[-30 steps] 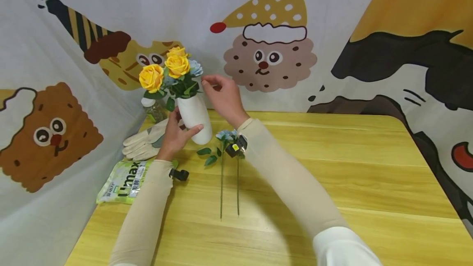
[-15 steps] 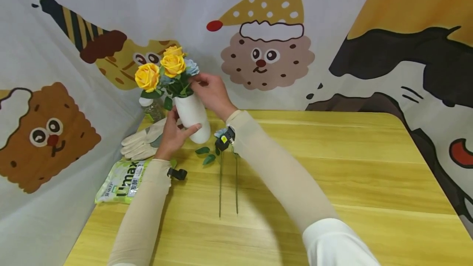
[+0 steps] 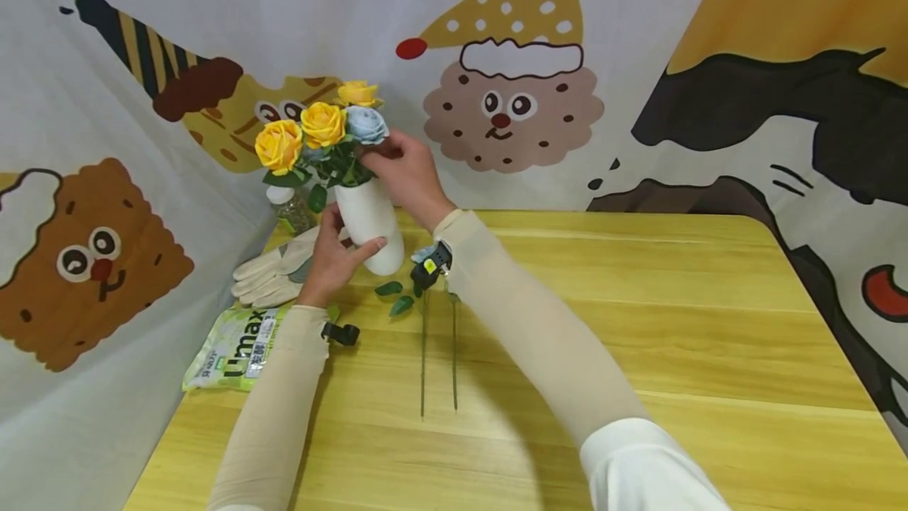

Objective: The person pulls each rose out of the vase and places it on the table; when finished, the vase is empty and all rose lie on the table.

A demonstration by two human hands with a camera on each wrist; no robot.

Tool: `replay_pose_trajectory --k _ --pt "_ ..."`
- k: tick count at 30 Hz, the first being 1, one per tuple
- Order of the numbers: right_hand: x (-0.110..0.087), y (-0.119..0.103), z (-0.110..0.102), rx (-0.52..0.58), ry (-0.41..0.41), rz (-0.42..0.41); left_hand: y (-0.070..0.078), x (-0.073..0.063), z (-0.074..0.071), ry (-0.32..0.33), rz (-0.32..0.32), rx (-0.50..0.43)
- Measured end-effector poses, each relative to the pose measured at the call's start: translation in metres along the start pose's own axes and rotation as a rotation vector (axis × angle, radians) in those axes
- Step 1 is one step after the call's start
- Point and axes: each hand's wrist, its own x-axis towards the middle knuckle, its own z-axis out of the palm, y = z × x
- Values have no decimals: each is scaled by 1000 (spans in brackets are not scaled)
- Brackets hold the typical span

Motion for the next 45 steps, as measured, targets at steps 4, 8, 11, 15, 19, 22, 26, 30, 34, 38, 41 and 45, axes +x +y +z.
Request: replay_pose_trajectory --k 4,8,11,15,19,22,26,30,34,38,41,45 --pt "0 -2 -5 99 44 20 0 0 0 -13 -7 6" --pt "2 -1 -10 204 54 25 -3 0 -2 -14 -7 4" --pt "3 -1 -12 211 61 -9 -4 0 -2 -12 -3 1" --pt "3 -4 -13 157 108 -97 -3 1 -2 -8 2 -6" --pt "3 -10 -14 147 138 -152 -1 0 -2 -4 -5 -5" --pt "3 -14 -16 120 112 -152 -2 -1 -3 -5 -11 -2" --pt "2 -16 -15 -21 17 -117 -3 -1 -2 -3 -9 2" --pt "2 -14 -12 -100 -58 -102 -4 0 -1 -3 2 14" --pt "2 -15 -11 -134 -50 -145 -5 0 -1 0 -1 13" --pt "2 -19 -14 -125 -12 -204 -5 0 -1 -1 -20 8" --pt "2 -22 -16 -89 -4 -208 -5 1 -1 -2 -35 9" --pt "4 -23 -17 -63 -16 -205 -3 1 -1 -3 -43 19"
